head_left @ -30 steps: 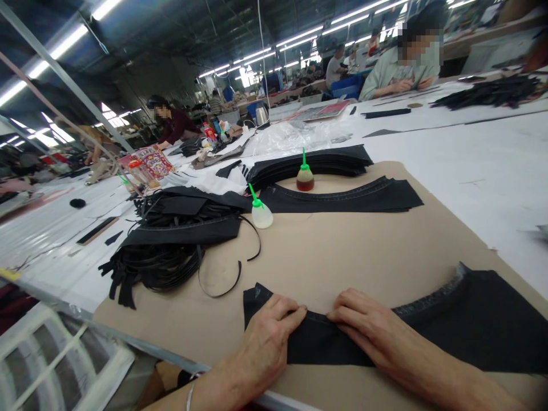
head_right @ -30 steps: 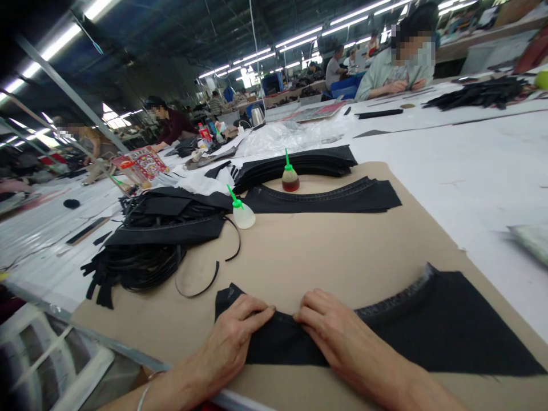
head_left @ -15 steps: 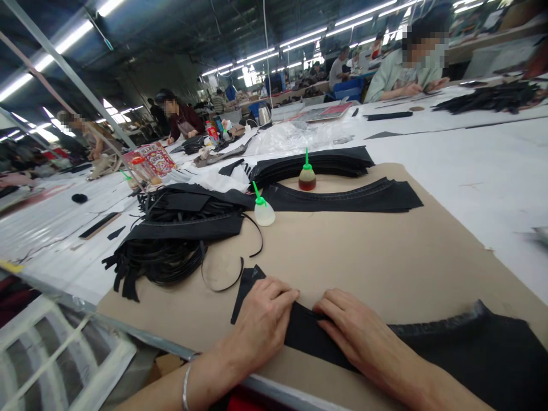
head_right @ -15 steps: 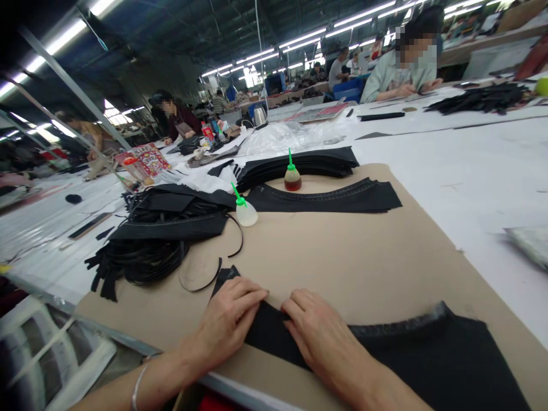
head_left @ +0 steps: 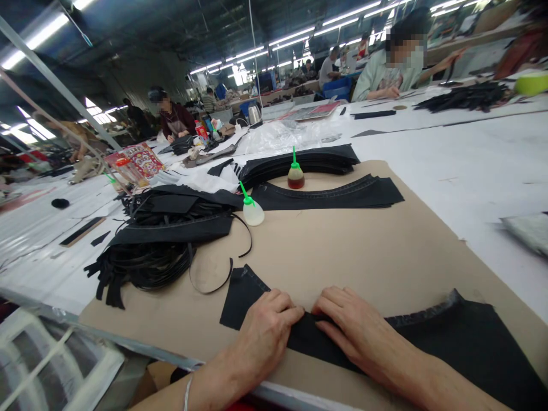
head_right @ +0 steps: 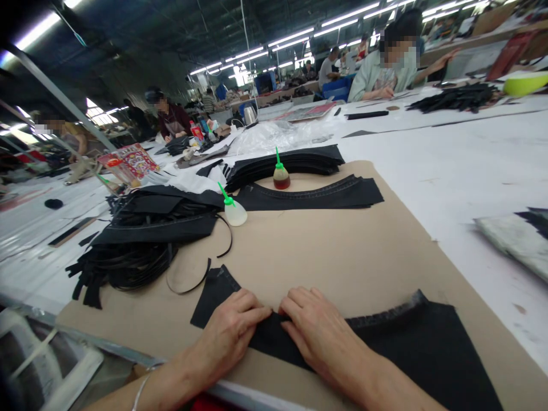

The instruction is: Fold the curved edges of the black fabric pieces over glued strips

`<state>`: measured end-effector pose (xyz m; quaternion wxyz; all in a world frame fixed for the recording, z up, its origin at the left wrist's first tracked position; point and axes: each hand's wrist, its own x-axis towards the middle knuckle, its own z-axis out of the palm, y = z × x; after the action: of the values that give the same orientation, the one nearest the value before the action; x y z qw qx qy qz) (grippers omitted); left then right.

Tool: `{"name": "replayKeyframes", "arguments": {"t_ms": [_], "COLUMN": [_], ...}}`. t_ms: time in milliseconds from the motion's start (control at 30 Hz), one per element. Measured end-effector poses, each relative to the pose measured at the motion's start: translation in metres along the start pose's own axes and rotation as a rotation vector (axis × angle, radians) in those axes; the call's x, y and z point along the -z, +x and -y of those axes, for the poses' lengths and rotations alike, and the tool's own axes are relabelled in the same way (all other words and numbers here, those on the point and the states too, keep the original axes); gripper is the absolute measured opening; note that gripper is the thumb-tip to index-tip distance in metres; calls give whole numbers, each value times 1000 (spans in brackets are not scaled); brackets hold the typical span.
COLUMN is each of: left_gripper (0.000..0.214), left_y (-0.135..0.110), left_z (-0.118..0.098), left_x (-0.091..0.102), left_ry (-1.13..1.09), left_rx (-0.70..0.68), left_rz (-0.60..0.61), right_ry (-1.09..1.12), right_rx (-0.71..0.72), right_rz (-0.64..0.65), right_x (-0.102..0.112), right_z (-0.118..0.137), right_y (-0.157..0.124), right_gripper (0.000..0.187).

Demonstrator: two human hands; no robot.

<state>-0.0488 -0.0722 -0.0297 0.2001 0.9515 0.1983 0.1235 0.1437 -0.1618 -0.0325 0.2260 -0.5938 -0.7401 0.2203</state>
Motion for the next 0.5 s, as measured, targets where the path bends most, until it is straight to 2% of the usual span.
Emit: {"name": "replayKeyframes", "arguments": {"t_ms": [267, 500], "left_gripper": [42, 46], "left_y": [-8, -9], "left_z": [-1, -4], "left_x": [-2, 0], "left_ry": [-9, 90], "left_rx": [-43, -70], "left_rz": [2, 50], "right_ry": [-54, -116], "right_rx": [84, 151], "right_rz": [-10, 28], "right_x": [4, 10], "right_z": [-9, -12], "right_y": [-9, -15], "right_gripper": [15, 20]}}
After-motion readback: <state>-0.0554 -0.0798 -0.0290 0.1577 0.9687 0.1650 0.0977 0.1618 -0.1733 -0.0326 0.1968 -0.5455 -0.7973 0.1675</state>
